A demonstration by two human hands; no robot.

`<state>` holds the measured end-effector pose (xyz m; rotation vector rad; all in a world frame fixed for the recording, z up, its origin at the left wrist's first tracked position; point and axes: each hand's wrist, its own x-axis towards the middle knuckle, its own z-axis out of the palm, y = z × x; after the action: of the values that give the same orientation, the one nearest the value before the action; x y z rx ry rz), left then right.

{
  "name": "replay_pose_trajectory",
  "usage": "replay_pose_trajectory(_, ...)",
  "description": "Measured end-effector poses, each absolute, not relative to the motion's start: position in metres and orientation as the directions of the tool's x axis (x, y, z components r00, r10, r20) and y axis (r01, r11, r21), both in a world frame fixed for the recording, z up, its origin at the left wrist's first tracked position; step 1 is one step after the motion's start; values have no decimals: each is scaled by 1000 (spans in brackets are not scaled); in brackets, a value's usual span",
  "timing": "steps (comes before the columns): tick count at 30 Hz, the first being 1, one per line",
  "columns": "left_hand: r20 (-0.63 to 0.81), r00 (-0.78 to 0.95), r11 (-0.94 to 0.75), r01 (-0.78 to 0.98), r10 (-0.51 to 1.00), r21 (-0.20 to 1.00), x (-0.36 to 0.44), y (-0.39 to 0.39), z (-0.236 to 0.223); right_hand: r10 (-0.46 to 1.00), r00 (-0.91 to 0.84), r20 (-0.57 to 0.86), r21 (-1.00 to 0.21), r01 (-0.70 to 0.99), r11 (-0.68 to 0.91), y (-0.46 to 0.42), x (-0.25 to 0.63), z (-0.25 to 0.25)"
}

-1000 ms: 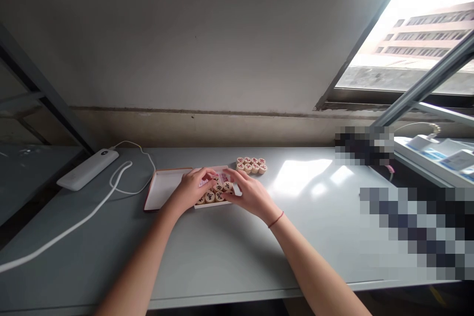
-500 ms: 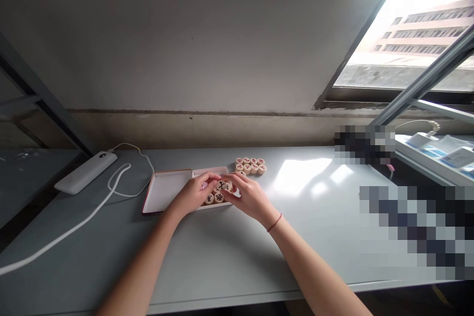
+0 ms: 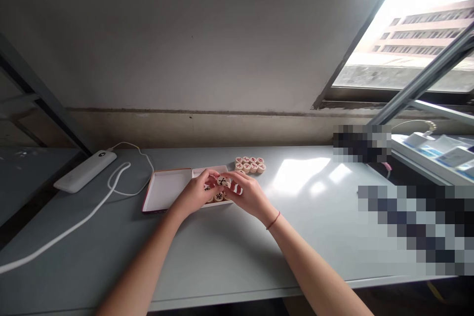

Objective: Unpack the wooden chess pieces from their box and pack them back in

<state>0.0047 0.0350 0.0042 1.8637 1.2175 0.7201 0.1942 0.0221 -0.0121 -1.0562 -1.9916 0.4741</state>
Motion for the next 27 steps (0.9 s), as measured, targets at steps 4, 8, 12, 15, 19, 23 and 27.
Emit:
replay_pose_trajectory(4, 42, 359, -246, 547, 932, 800, 5, 35, 3, 803, -353, 481, -630, 498, 596, 22, 193, -12)
replay_pose_trajectory(8, 80, 382, -302, 567, 921, 766, 5, 36, 5, 806, -344, 482, -588, 555, 589, 26, 207, -4)
replay_pose_trajectory(12, 203, 363, -399, 622, 909, 673, 1, 41, 5, 894, -194, 404, -554, 725, 408, 36, 243, 4)
replay_pose_trajectory(15, 240, 338, -413, 692, 910, 592, -4, 44, 2, 959, -162, 234, -538, 799, 267, 42, 265, 3)
replay_pose_trajectory(19, 229, 340, -409, 741, 912, 533, -7, 46, -2, 978, -202, 55, -525, 827, 200, 42, 268, 0)
replay_pose_trajectory(23, 203, 339, -395, 762, 919, 513, -7, 47, -4, 982, -189, -1, -526, 835, 160, 40, 263, 2)
replay_pose_trajectory(27, 190, 335, -385, 778, 923, 496, -7, 48, -8, 988, -157, 4, -497, 857, 138, 40, 262, 1)
